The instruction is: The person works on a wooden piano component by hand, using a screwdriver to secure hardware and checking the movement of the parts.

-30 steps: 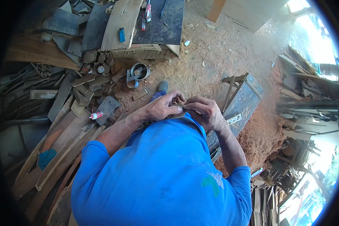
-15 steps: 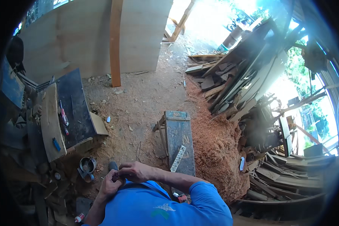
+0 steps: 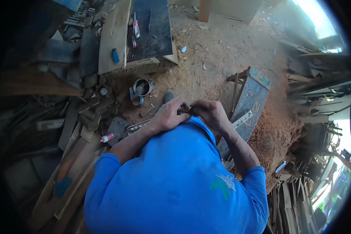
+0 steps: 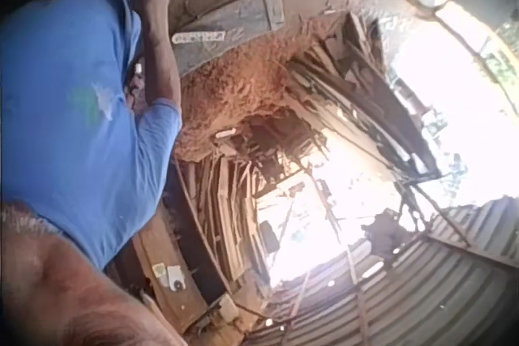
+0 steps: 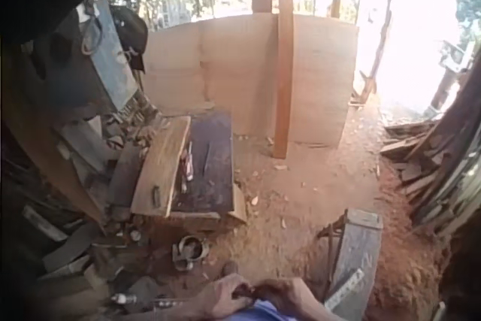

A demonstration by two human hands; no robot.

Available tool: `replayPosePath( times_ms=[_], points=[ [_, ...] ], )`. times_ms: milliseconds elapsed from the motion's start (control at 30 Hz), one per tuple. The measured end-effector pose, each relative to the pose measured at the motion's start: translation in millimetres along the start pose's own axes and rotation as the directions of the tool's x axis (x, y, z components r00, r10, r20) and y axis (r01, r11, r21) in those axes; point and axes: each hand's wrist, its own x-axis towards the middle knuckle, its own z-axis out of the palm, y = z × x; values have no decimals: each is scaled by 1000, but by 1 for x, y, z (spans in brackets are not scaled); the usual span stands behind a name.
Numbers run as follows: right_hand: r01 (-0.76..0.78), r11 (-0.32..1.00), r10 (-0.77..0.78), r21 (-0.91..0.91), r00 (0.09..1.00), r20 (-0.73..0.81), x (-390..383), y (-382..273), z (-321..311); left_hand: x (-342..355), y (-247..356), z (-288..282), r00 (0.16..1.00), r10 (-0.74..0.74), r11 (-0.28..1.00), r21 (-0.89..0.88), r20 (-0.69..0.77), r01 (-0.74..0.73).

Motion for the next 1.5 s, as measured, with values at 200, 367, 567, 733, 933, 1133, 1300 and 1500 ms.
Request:
replayPosePath(
  times_ms=[200,367,567,733,933,1133,1300,1500],
  points=[
    [-286,958,286,-9,957,51,2,3,-1,-5,-12,3,1000,13,999,-44,-1,-13],
    [-317,948,313,30,946,87,9,-2,-8,-2,-13,8,997,62,997,-40,-48,-63],
    [-453,868,423,203,889,174,10,5,-5,1,-14,2,996,87,992,-91,-1,-87],
    [-347,911,308,223,932,193,8,12,-8,2,-15,6,991,122,989,-77,-60,-127],
    [-395,898,352,194,910,220,6,6,-10,4,-26,13,991,119,982,-139,-56,-126],
    [62,988,-25,-142,968,249,3,-9,-18,13,-33,10,999,2,961,-278,46,11],
    [430,842,-377,-324,901,217,-3,13,-7,18,-41,13,953,-169,740,-607,250,291],
    [443,826,-430,-348,895,118,-5,10,6,11,-36,7,980,-87,886,-437,177,157]
  ],
)
